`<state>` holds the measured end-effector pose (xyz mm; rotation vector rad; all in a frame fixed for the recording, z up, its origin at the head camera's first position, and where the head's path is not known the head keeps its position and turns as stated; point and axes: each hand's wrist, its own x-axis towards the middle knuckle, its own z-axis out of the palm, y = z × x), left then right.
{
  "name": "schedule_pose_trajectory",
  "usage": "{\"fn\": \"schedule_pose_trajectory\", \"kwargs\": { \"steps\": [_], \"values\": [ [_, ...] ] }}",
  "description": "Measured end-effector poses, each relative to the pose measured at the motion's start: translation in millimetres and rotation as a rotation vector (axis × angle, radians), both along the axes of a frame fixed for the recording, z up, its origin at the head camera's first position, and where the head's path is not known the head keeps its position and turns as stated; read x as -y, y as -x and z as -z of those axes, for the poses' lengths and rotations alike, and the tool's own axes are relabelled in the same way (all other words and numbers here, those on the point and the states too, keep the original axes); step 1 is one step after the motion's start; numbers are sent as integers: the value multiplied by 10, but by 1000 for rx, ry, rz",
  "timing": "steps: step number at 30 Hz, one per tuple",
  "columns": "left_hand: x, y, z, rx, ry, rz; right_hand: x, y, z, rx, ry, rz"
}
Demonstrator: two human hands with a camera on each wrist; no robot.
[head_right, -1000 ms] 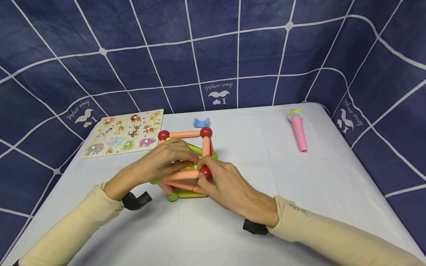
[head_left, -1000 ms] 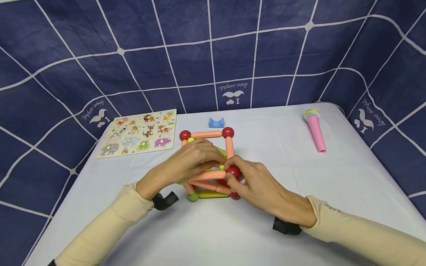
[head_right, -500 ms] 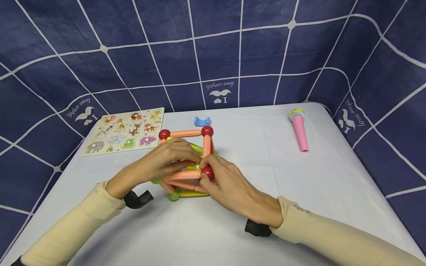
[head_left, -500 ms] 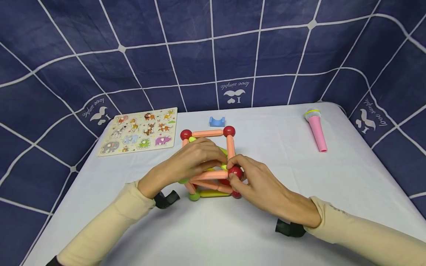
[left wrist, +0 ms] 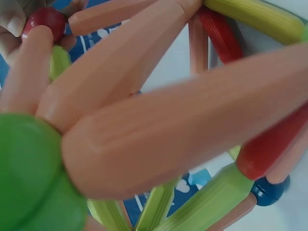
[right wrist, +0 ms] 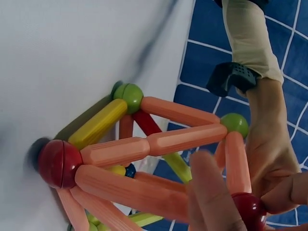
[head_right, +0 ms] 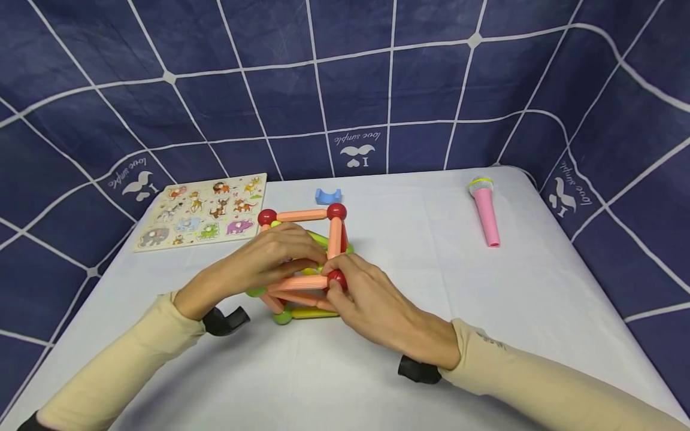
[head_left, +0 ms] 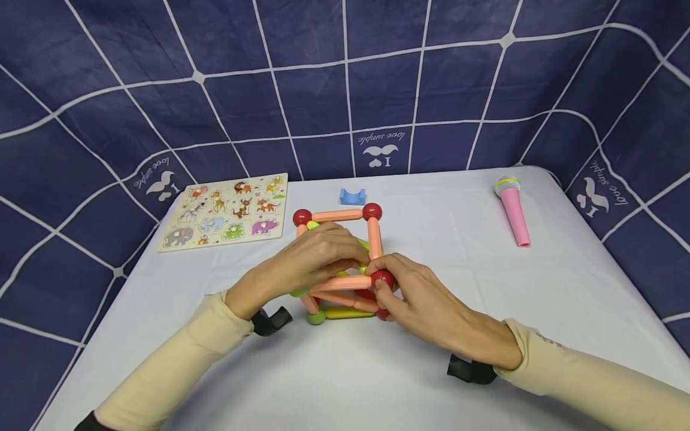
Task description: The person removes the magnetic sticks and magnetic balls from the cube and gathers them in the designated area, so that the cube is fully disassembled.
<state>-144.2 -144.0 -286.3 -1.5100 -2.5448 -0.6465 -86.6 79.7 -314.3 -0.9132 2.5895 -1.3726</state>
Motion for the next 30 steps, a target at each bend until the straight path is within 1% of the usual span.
{"fn": "schedule_pose_trajectory", "kwargs": {
  "steps": [5,9,13,18,22,26,28,30],
  "values": [
    [16,20,-12,-6,47,-15,-10,-25,-25,8,-32,-10],
    [26,29,-24,-10,44,-3,-32,-26,-30,-12,-16,13],
    [31,37,-11,-10,32,3,-63,0,-21,-52,-1,11],
    [33,42,-1,-14,25,8,-89,35,-4,-155,-12,-4],
    [29,46,1,-6,18,18,-91,47,16,-244,-26,11],
    [33,48,5,-18,15,22,-94,54,37,-322,-42,29],
    [35,48,7,-28,15,23,-102,63,36,-339,-49,36],
    [36,47,7,-31,16,23,-121,75,21,-320,-47,43]
  ]
}}
